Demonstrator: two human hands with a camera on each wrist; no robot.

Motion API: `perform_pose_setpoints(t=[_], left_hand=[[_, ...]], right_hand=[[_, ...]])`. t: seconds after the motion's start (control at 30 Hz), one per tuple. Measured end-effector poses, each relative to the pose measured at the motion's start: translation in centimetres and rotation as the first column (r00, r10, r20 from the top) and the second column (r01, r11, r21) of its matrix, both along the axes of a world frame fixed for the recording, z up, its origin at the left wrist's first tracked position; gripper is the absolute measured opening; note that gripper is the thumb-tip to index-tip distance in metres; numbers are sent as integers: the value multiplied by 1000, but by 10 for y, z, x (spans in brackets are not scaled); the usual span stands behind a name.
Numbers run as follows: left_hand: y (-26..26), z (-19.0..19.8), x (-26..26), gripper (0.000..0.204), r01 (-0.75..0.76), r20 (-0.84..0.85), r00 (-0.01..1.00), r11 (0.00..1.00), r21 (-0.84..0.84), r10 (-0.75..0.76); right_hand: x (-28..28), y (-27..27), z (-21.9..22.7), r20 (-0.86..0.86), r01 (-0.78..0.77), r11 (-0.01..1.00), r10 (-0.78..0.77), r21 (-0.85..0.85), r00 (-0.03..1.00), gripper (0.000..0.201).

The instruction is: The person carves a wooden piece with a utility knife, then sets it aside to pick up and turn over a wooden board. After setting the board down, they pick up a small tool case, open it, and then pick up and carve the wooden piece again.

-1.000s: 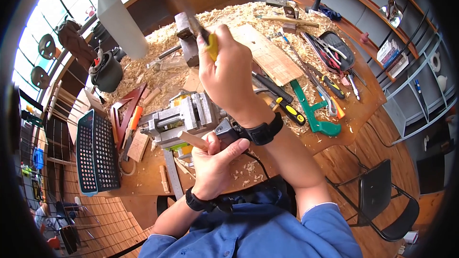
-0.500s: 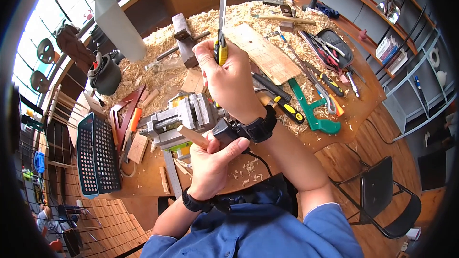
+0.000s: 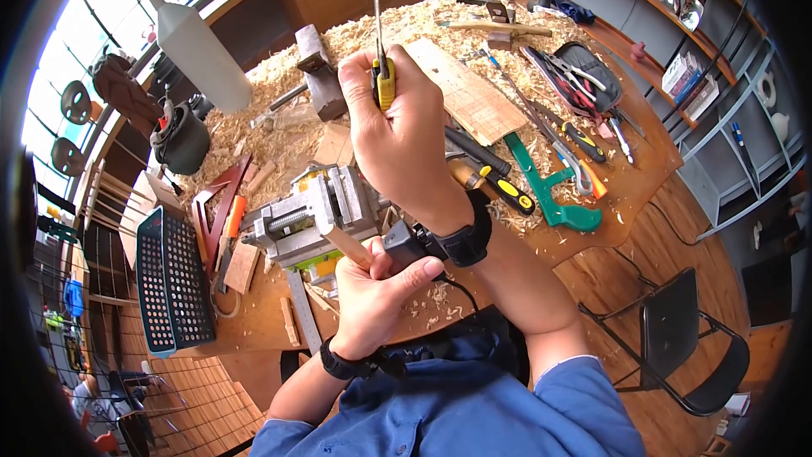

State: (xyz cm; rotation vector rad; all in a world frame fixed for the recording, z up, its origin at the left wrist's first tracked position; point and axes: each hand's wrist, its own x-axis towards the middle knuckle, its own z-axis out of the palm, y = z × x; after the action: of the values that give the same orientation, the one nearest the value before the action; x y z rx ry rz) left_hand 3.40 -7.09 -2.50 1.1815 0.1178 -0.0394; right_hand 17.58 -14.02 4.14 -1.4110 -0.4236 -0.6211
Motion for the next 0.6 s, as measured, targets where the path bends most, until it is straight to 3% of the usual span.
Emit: perform_pose_setpoints(t=[0.13, 0.2, 0.33, 0.4, 0.43, 0.5, 0.53, 0.6], left_hand=[[1, 5, 1, 62, 43, 42, 998, 998, -38, -42], [4, 3, 2, 61, 64, 96, 993, 998, 22, -66], [12, 3, 4, 62, 125, 36, 992, 992, 3, -125], [13, 0, 6, 59, 93, 212, 975, 986, -139, -62], [16, 1, 5, 59, 96, 214, 975, 985, -142, -65], [23, 6, 2, 58, 193, 185, 967, 979, -66, -178], [22, 3, 2, 56, 190, 240, 956, 980, -64, -170], [25, 10, 2, 54, 151, 190, 973, 983, -100, -130]], right_hand=[[1, -2, -5, -75, -17, 999, 20, 39, 997, 18], [-1, -3, -5, -81, -20, 999, 24, 45, 996, 18], [-9, -4, -2, -66, -28, 998, 33, 63, 997, 15], [-15, -6, 0, -72, -24, 996, 30, 84, 997, 12], [-18, -6, 1, -71, -21, 997, 26, 81, 997, 12], [-23, -4, 1, -34, -22, 985, 28, 170, 999, 11], [-24, -3, 0, -9, -25, 979, 27, 201, 1000, 10], [-26, -4, -1, -33, -87, 964, 99, 253, 995, 10]])
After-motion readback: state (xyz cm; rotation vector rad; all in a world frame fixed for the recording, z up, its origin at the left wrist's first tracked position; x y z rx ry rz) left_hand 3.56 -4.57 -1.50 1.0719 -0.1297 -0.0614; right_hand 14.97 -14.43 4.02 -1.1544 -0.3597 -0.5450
